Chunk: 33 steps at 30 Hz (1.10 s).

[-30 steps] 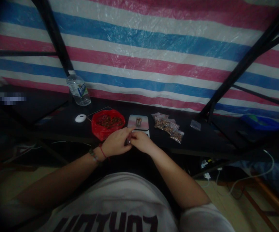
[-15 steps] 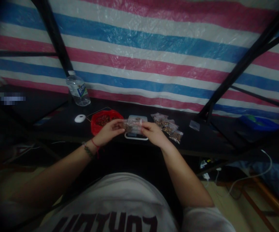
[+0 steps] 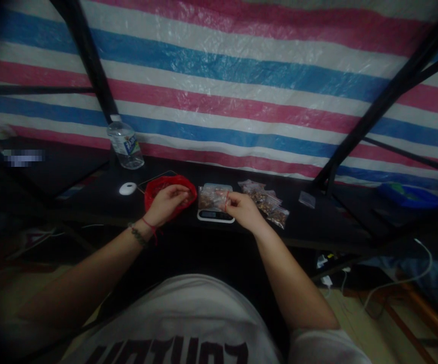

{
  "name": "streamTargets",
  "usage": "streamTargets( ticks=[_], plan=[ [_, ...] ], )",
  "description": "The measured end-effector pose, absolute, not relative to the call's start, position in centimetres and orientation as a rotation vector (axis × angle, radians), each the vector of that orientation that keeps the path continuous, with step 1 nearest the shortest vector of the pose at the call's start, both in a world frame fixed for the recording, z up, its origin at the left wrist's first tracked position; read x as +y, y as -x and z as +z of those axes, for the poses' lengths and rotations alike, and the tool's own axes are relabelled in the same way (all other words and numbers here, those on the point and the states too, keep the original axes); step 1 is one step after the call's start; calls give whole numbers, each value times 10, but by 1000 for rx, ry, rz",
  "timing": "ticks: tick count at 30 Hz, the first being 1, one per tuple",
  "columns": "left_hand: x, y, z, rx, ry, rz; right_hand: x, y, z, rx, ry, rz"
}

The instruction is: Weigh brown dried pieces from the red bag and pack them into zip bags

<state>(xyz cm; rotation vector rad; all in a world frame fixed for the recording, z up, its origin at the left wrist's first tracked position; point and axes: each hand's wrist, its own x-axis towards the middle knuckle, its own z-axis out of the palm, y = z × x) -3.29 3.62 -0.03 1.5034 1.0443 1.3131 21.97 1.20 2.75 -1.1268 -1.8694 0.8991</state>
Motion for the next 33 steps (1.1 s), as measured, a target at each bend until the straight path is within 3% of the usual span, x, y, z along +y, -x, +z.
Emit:
streamTargets(
  ticks=[3, 7, 12, 22, 25, 30, 33],
  plan=[
    [25, 31, 5, 1093, -1929, 1354, 6, -211, 25, -1957, 1187, 900],
    [4, 19, 7, 937, -2513, 1116, -8, -190, 25, -2096, 1182, 979],
    [-7, 8, 1, 937, -2469, 907, -13, -176, 22, -2127, 1107, 1084],
    [-4, 7, -9, 949, -2264, 1037, -10, -174, 17, -1902, 1128, 1224],
    [6, 9, -14, 1000, -2030, 1118, 6, -185, 14, -1841, 1192, 982],
    [22, 12, -22, 853, -1502, 1244, 54, -203, -6, -1798, 1357, 298],
    [25, 13, -25, 747, -1324, 1267, 79, -204, -19, -1816, 1414, 138]
  ],
)
